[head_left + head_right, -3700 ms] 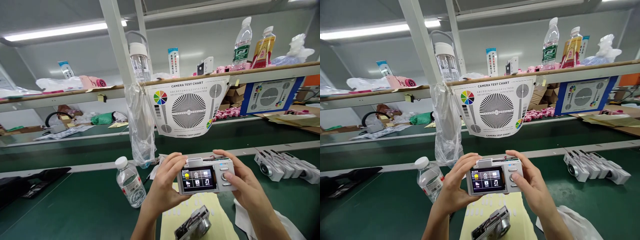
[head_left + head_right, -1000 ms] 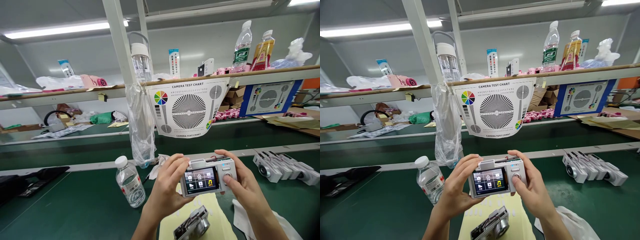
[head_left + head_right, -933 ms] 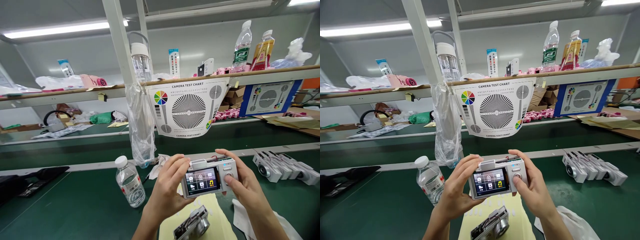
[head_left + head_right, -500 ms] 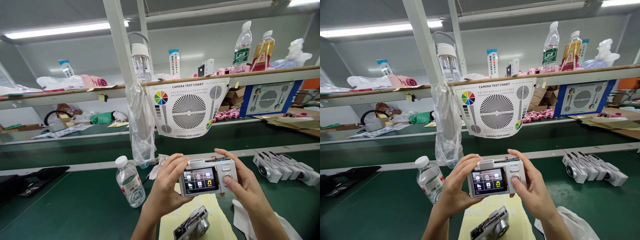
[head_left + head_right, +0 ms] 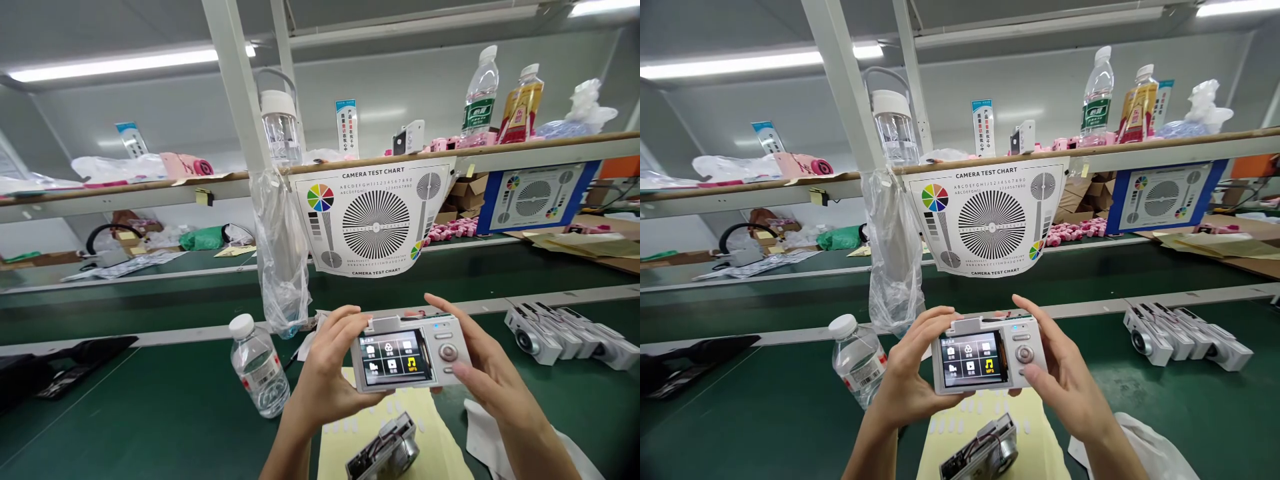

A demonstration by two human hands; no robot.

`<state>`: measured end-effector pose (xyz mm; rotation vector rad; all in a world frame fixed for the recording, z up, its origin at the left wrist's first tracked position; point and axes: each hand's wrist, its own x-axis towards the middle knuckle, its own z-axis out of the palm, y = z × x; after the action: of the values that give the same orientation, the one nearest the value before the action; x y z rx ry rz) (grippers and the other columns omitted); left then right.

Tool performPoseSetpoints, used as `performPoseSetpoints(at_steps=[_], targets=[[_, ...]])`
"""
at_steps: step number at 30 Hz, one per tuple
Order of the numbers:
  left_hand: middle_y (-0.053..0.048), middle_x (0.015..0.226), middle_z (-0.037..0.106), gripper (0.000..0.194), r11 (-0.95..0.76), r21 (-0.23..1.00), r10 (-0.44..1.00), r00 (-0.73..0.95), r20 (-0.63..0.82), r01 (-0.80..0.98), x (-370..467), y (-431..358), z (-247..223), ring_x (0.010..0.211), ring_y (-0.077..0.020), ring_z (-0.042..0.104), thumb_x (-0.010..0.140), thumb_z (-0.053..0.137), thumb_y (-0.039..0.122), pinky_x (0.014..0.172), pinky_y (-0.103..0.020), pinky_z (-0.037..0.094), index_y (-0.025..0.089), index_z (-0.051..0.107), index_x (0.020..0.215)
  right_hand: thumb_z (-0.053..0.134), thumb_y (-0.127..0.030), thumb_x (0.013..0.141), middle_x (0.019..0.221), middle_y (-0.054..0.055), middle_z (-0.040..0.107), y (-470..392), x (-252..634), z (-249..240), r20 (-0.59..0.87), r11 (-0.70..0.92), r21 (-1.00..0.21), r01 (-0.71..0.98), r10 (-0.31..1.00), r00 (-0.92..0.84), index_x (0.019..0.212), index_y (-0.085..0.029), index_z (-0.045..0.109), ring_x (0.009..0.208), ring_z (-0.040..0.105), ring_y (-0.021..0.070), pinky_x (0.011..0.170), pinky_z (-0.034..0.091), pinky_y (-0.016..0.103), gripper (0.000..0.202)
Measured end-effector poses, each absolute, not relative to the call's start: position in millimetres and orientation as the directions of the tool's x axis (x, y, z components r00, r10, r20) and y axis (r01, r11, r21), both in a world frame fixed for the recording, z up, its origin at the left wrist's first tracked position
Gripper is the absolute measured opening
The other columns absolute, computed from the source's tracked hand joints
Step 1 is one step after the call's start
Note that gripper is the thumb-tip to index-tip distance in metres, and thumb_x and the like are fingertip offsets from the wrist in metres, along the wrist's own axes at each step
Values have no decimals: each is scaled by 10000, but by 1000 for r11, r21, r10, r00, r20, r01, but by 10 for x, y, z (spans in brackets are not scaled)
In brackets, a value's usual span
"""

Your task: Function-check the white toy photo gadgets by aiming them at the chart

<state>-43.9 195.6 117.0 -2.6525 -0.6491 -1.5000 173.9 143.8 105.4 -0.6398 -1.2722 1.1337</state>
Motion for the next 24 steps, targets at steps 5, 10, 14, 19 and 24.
performPoseSetpoints(at_steps=[5, 10, 14, 19, 24], targets=[[-146, 1144, 660, 671, -899, 276, 406, 413, 815, 340, -477, 2051, 1138, 1100, -325, 637, 638, 808, 476, 844, -443, 582, 205, 530, 1186, 707, -448, 834, 1447, 57, 524, 1440, 1773, 1051, 425, 354, -874, -333, 890, -168, 1432, -369, 412, 856, 678, 150, 655, 584, 208, 672], [-130, 1137, 675, 631, -900, 198, 373, 449, 812, 389, -430, 2036, 1121, 1132, -314, 617, 702, 774, 436, 884, -444, 573, 203, 507, 1224, 698, -393, 839, 1314, 71, 598, 1517, 1744, 1016, 389, 351, -889, -293, 918, -81, 1354, -309, 479, 845, 671, 161, 595, 584, 202, 566], [-147, 1117, 687, 583, -876, 43, 295, 462, 836, 481, -390, 2014, 1115, 1136, -331, 606, 753, 743, 386, 895, -478, 570, 164, 496, 1233, 648, -254, 854, 936, -8, 641, 1600, 1677, 1004, 395, 392, -884, -252, 918, 42, 1209, -274, 547, 631, 598, 90, 475, 529, 136, 369], [-145, 1097, 693, 585, -870, 22, 287, 468, 836, 493, -414, 2030, 1119, 1116, -331, 613, 745, 748, 410, 885, -476, 576, 153, 508, 1212, 645, -275, 827, 937, 22, 642, 1609, 1640, 1027, 391, 385, -885, -261, 920, 30, 1247, -227, 518, 680, 636, 123, 493, 562, 169, 442], [-143, 1092, 693, 583, -871, 13, 278, 473, 836, 491, -397, 2012, 1123, 1118, -321, 612, 759, 736, 430, 890, -458, 576, 150, 503, 1214, 650, -225, 824, 860, -1, 639, 1595, 1658, 1024, 406, 406, -886, -225, 912, 48, 1244, -220, 524, 602, 598, 96, 481, 552, 158, 438]])
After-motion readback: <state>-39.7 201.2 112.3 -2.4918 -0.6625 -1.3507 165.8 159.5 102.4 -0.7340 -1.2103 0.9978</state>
